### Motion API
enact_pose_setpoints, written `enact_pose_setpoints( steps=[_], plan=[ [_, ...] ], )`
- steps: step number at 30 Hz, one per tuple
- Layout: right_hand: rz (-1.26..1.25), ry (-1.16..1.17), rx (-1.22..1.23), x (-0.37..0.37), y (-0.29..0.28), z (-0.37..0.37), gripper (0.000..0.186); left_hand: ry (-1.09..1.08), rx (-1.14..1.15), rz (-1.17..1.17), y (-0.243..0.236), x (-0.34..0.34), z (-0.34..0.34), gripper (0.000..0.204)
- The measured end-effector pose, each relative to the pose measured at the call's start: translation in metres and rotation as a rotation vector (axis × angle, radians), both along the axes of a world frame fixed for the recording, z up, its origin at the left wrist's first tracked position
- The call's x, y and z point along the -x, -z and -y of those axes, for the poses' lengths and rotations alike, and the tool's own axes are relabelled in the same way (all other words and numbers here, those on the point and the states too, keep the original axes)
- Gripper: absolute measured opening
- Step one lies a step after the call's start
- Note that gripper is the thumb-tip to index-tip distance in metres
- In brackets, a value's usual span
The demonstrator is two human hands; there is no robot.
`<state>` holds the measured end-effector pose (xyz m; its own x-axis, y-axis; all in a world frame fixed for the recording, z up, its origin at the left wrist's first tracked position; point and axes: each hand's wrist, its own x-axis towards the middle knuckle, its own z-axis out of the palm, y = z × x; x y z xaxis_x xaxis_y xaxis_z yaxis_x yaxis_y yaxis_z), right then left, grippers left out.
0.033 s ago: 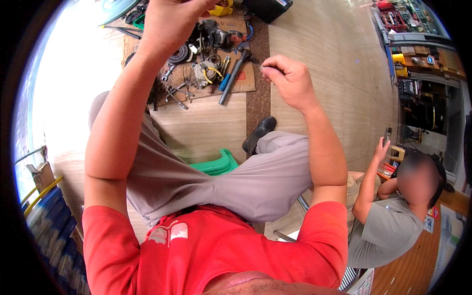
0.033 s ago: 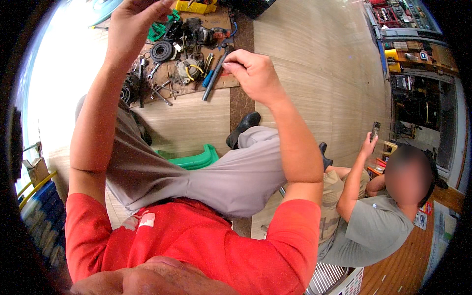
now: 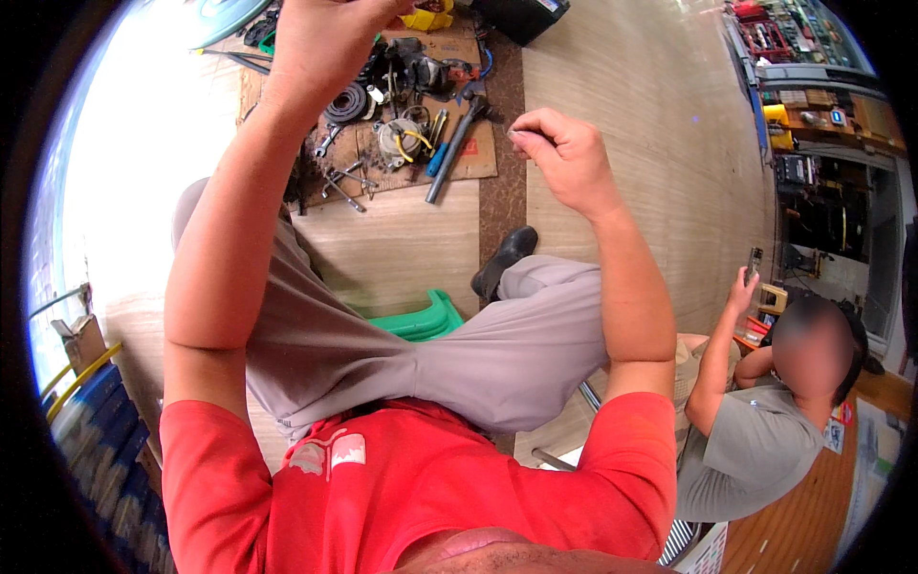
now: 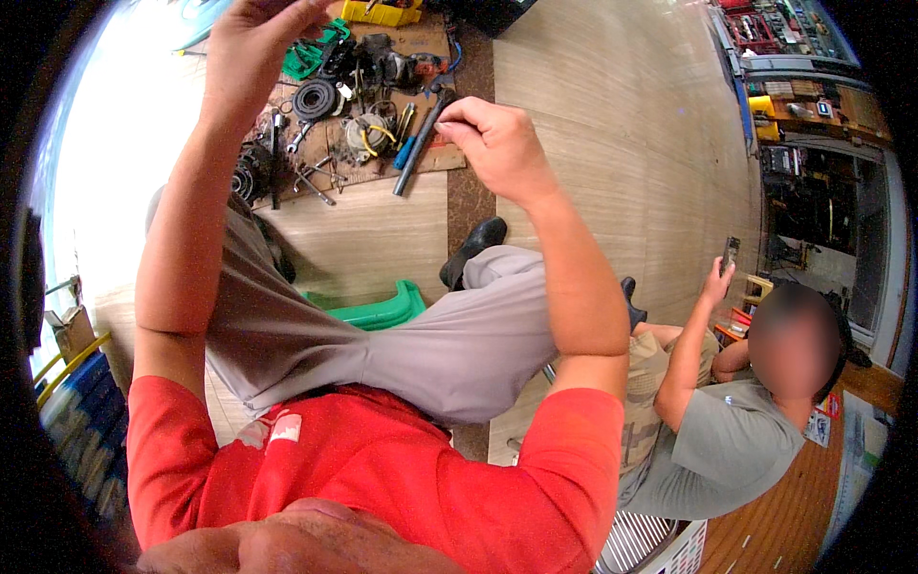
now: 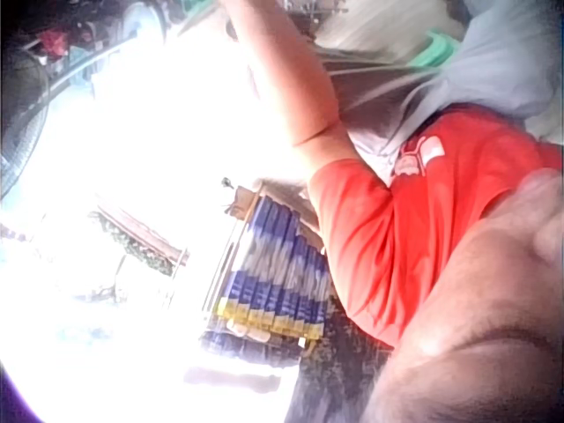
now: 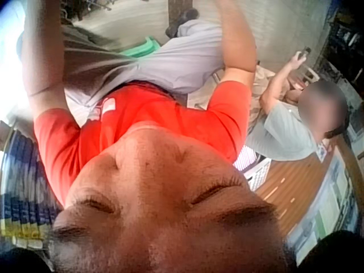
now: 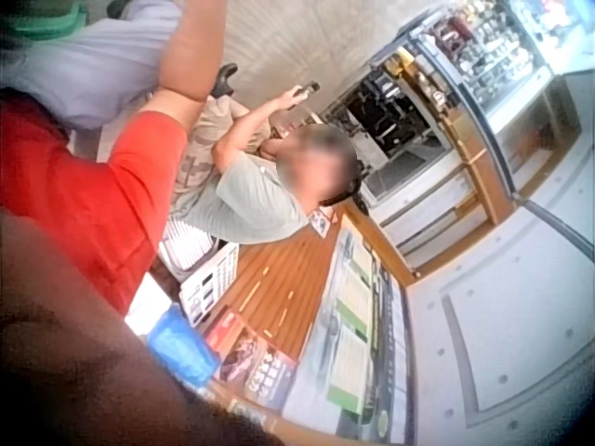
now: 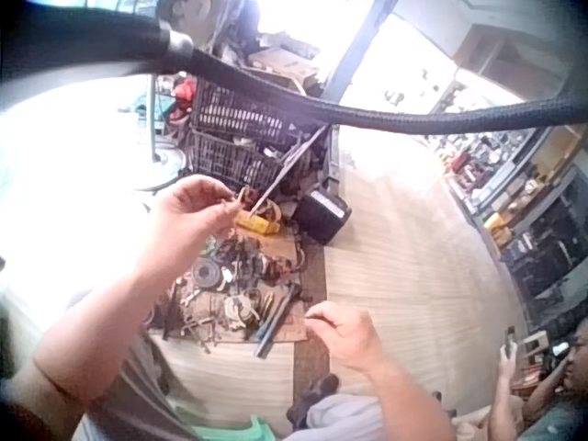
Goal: The person manipulates small gears and wires, assembling them into a mechanical assembly while sitting on the floor.
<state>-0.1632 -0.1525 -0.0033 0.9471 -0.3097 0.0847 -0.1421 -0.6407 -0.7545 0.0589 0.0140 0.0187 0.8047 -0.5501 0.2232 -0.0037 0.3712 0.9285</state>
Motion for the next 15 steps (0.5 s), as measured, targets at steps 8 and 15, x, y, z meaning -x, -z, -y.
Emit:
enact_pose_setpoints(
  steps=[8, 15],
  plan=[
    [-0.084, 0.042, 0.124, 0.019, 0.021, 0.033, 0.008, -0.081, 0.082, 0.011, -0.005, -0.019, -0.013, 0.007],
    [-0.247, 0.164, 0.037, 0.047, 0.051, 0.076, 0.009, -0.138, 0.081, -0.037, -0.007, -0.037, -0.027, 0.007]
  ],
)
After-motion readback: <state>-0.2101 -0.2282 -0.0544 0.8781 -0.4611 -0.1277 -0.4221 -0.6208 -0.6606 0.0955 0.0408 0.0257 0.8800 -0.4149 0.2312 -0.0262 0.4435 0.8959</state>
